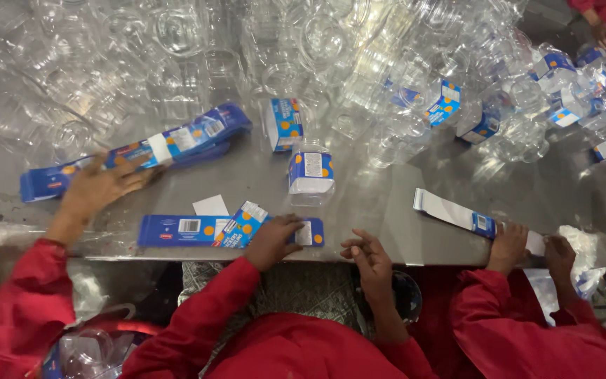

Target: The person applies adhesive labels to clear plastic jars by hand at a workbench, repeatedly peeling a label from a backing strip and wrapping it around the center of a jar.

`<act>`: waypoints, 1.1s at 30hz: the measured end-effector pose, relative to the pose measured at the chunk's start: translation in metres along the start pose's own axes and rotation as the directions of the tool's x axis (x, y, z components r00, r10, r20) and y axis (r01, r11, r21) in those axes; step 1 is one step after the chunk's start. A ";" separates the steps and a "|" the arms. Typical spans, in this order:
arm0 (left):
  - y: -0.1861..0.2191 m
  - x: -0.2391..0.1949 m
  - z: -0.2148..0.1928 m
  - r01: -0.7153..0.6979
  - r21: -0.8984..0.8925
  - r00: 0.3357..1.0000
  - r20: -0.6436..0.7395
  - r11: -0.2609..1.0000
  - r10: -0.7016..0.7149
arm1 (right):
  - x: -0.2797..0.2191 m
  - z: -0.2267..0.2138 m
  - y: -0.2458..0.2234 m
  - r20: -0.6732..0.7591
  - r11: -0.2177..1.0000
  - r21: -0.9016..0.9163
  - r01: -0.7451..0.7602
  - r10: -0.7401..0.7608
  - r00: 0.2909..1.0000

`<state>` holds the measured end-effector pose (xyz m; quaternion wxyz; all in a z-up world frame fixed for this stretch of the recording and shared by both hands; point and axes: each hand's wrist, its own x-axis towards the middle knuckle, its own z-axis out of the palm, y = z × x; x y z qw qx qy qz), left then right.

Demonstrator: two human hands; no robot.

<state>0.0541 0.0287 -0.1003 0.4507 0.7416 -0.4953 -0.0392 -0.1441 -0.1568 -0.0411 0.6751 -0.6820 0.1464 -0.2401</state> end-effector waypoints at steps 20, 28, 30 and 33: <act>0.014 -0.006 0.020 -0.202 0.413 0.966 -0.068 0.888 0.251 | -0.007 -0.005 -0.004 0.029 0.997 -0.055 -0.048 0.049 0.998; 0.010 0.000 0.025 0.013 0.262 0.992 -0.121 0.965 0.019 | -0.013 -0.020 0.013 0.012 0.995 -0.079 -0.053 0.054 0.998; 0.013 0.000 0.026 -0.027 0.263 0.983 -0.170 0.964 0.074 | -0.013 -0.023 0.016 0.008 0.995 -0.077 -0.058 0.059 0.998; 0.021 0.003 0.022 0.055 0.081 0.962 -0.270 0.995 -0.031 | -0.019 -0.027 0.024 -0.011 0.993 -0.069 -0.100 0.099 0.995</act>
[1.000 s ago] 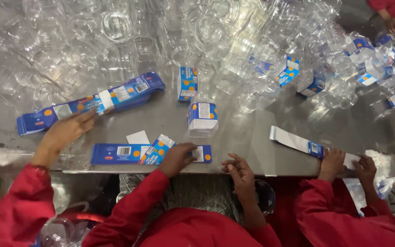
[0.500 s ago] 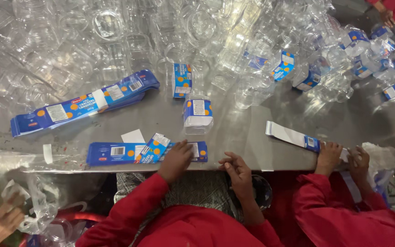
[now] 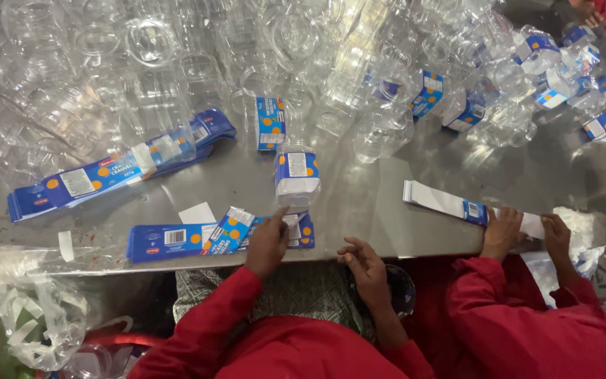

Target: The person applies adhesive labels to clear plastic jars by hand at a workbench, repeatedly peeling a label from a backing strip and wrapping it around the center of a jar.

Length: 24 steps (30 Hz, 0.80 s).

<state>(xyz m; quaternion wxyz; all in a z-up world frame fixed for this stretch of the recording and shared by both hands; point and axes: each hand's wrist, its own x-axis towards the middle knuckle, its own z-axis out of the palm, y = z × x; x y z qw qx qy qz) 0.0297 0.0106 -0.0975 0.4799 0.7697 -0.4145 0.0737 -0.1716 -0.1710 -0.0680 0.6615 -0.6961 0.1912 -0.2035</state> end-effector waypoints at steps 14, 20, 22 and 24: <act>0.029 0.038 0.023 0.377 -0.908 0.798 0.418 -0.180 -0.435 | 0.021 0.041 -0.008 0.527 0.533 -0.641 0.552 -0.217 0.822; 0.038 0.030 -0.159 -0.026 -0.984 0.834 -0.118 0.177 -0.538 | 0.035 0.038 -0.002 0.441 0.600 -0.678 0.425 -0.131 0.888; 0.048 0.013 -0.216 -0.119 -0.871 0.665 -0.427 0.477 -0.613 | 0.038 0.039 -0.005 0.437 0.600 -0.683 0.416 -0.121 0.891; 0.058 -0.004 -0.257 -0.300 -0.802 0.645 -0.570 0.517 -0.509 | 0.040 0.041 -0.007 0.430 0.603 -0.690 0.401 -0.105 0.897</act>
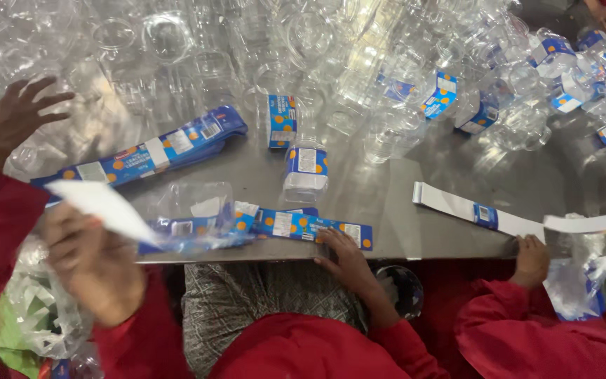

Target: The person applies adhesive labels to clear plastic jars by hand at a workbench, repeatedly peeling a label from a backing strip and wrapping it around the center of a jar.

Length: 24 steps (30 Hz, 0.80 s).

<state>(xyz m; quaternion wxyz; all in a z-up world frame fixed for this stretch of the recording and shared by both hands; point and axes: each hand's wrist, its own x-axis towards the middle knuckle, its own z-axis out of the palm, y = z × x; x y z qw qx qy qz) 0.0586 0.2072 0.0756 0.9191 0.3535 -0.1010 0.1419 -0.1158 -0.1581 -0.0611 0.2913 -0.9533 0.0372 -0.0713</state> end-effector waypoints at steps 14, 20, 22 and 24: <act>-0.134 -0.105 -0.010 0.290 0.535 0.761 0.374 0.794 -0.530 | 0.013 0.002 -0.028 -0.134 0.247 0.962 0.117 0.053 0.990; -0.130 -0.152 0.026 0.441 0.592 0.533 0.432 0.674 -0.728 | -0.022 -0.023 -0.046 0.009 0.484 0.863 -0.146 0.275 0.961; -0.125 -0.146 0.031 0.483 0.539 0.436 0.536 0.690 -0.723 | -0.020 -0.030 -0.055 0.045 0.476 0.863 -0.169 0.262 0.964; -0.121 -0.140 0.038 0.355 0.665 0.434 0.506 0.658 -0.745 | -0.014 -0.039 -0.072 0.074 0.470 0.863 -0.185 0.244 0.967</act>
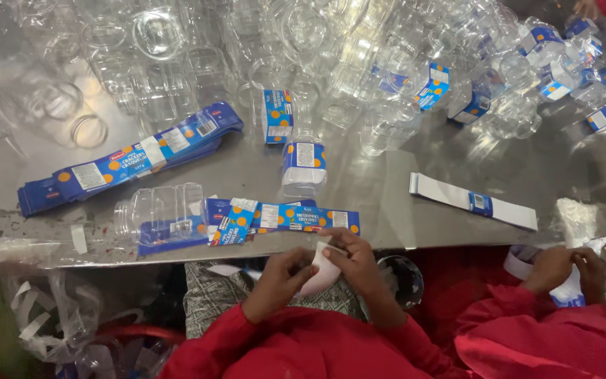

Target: The person applies adhesive labels to clear plastic jars by hand at a workbench, repeatedly peeling a label from a backing strip and wrapping it around the center of a jar.

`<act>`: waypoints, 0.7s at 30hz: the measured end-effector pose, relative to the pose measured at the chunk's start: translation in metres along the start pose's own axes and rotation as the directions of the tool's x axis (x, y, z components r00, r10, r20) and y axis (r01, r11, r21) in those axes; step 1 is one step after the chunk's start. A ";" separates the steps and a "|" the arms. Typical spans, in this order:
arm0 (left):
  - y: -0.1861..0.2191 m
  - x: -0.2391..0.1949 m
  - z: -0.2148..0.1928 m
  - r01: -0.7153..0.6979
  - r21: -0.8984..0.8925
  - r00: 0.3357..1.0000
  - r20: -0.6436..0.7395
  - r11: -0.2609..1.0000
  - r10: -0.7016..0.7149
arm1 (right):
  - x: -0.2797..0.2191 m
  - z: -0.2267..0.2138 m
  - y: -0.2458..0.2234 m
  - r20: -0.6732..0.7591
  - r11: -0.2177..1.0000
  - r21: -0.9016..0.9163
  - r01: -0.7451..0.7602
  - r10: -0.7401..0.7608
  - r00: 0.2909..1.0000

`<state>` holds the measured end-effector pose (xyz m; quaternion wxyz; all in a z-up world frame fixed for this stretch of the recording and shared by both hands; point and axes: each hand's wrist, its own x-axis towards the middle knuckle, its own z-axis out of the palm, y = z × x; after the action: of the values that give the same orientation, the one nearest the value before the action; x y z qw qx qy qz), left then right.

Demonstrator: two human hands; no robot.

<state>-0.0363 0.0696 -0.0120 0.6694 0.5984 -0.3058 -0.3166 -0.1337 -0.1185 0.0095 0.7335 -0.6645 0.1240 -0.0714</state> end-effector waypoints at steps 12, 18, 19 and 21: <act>0.010 0.004 -0.017 -0.296 0.369 0.951 0.034 0.881 0.306 | -0.001 0.016 0.000 0.259 0.288 -0.820 0.494 -0.583 0.770; 0.032 -0.003 -0.029 -0.043 0.324 0.998 -0.019 0.945 0.052 | 0.023 -0.028 0.026 -0.219 0.858 0.514 0.028 0.099 0.971; 0.034 -0.002 -0.031 0.046 0.325 0.997 -0.066 0.945 -0.026 | 0.013 -0.020 0.018 -0.256 0.951 0.309 0.008 0.075 0.964; 0.033 0.003 -0.027 -0.021 0.310 0.999 -0.024 0.951 0.030 | 0.001 0.005 0.002 -0.292 0.996 0.091 -0.023 0.048 0.955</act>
<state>-0.0112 0.0866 0.0182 0.5757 0.6963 -0.3497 -0.2478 -0.1320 -0.1140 0.0074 0.7361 -0.6119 0.2402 -0.1613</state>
